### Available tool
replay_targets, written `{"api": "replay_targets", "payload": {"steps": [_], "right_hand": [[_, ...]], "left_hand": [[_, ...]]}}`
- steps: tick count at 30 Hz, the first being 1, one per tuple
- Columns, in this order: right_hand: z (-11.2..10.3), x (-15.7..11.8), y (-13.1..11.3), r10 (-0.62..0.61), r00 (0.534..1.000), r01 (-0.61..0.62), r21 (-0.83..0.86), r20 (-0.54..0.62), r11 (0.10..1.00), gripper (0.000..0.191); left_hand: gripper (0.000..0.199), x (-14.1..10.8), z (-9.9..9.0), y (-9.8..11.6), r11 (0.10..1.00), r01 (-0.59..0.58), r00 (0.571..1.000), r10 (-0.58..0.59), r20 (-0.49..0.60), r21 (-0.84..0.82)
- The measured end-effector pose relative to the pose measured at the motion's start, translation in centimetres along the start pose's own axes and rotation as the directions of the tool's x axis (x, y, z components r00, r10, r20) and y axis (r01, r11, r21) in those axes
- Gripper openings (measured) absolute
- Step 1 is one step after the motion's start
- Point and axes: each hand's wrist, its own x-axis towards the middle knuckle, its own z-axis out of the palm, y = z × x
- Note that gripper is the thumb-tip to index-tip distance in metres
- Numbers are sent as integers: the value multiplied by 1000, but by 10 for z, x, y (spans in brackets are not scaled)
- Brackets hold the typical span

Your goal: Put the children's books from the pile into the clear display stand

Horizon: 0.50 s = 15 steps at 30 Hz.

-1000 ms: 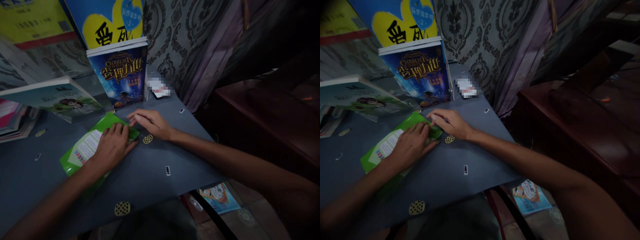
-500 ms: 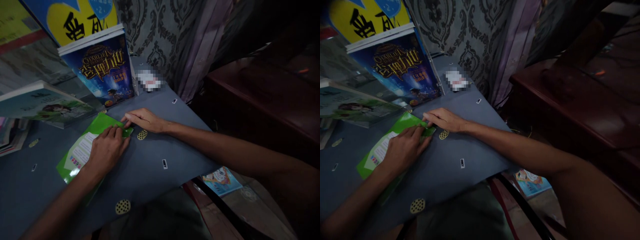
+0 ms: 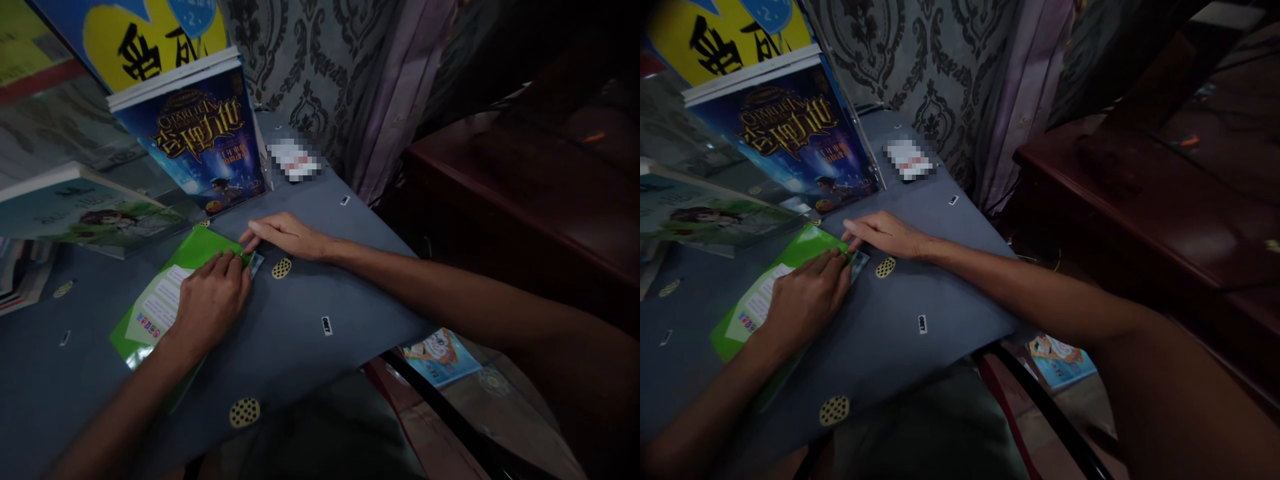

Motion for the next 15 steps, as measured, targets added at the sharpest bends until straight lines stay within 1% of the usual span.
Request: {"api": "replay_targets", "payload": {"steps": [4, 8, 9, 11, 15], "right_hand": [[1, 0, 0, -4, 1000, 4, 27, 2, 1000, 52], [1, -3, -1, -21, 999, 21, -3, -40, 1000, 56], [0, -4, -1, -30, 999, 28, -33, -40, 999, 57], [-1, -7, -3, -76, 997, 75, -134, 0, 988, 56], [-4, -13, -5, -213, 968, 247, -358, 132, 900, 50]], "left_hand": [[32, 0, 1, 1, 1000, 13, 1000, -13, 14, 7], [32, -2, 4, 3, 1000, 3, 1000, -4, 13, 27], [32, -2, 5, 3, 999, -1, 1000, 1, 9, 33], [32, -3, 7, 4, 999, -9, 1000, 10, -3, 44], [33, -4, 5, -2, 999, -39, 999, 39, -13, 34]]}}
